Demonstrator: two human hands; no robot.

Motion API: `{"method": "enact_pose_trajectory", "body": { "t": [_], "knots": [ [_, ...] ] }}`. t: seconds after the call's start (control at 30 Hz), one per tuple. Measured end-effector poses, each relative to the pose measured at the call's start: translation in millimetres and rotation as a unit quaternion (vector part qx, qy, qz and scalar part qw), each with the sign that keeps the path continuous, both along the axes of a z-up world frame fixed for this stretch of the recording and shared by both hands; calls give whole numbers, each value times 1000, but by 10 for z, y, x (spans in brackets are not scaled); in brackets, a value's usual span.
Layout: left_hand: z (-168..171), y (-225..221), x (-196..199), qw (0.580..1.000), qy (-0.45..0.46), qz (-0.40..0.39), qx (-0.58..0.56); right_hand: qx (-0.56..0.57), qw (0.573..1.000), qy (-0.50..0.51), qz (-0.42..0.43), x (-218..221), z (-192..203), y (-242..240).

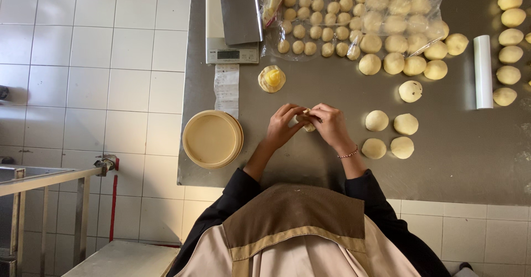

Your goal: The person prepares bread dough by filling small portions of dough with a yellow filling, rolling them into spheres, placing them into paper liners, and arranging the liners on a large metal baking tray before sliding the tray into a rack.

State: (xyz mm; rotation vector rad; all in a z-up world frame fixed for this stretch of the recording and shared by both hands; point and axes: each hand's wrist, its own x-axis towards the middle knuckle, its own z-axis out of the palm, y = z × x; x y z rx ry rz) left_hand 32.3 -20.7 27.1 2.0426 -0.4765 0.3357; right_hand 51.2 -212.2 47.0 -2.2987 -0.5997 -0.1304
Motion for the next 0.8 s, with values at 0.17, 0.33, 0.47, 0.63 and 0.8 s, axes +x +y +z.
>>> {"method": "enact_pose_trajectory", "body": {
  "t": [0.17, 0.33, 0.47, 0.63, 0.8],
  "knots": [
    [-158, 19, 99, 999, 31, -19, -33, 6, 999, 8, 40, -70, -19, -55],
    [-215, 22, 139, 999, 38, -34, -10, 158, 986, -6, -61, -297, -208, -163],
    [-197, -3, 140, 999, 39, -13, -24, -112, 977, -36, -176, -551, -419, -186],
    [-229, -3, 108, 993, 92, 3, -66, -52, 981, -26, -183, -673, -714, 41],
    [-222, 28, 128, 995, 68, 29, -61, 194, 945, 150, -216, -678, -843, 79]
  ]
}}
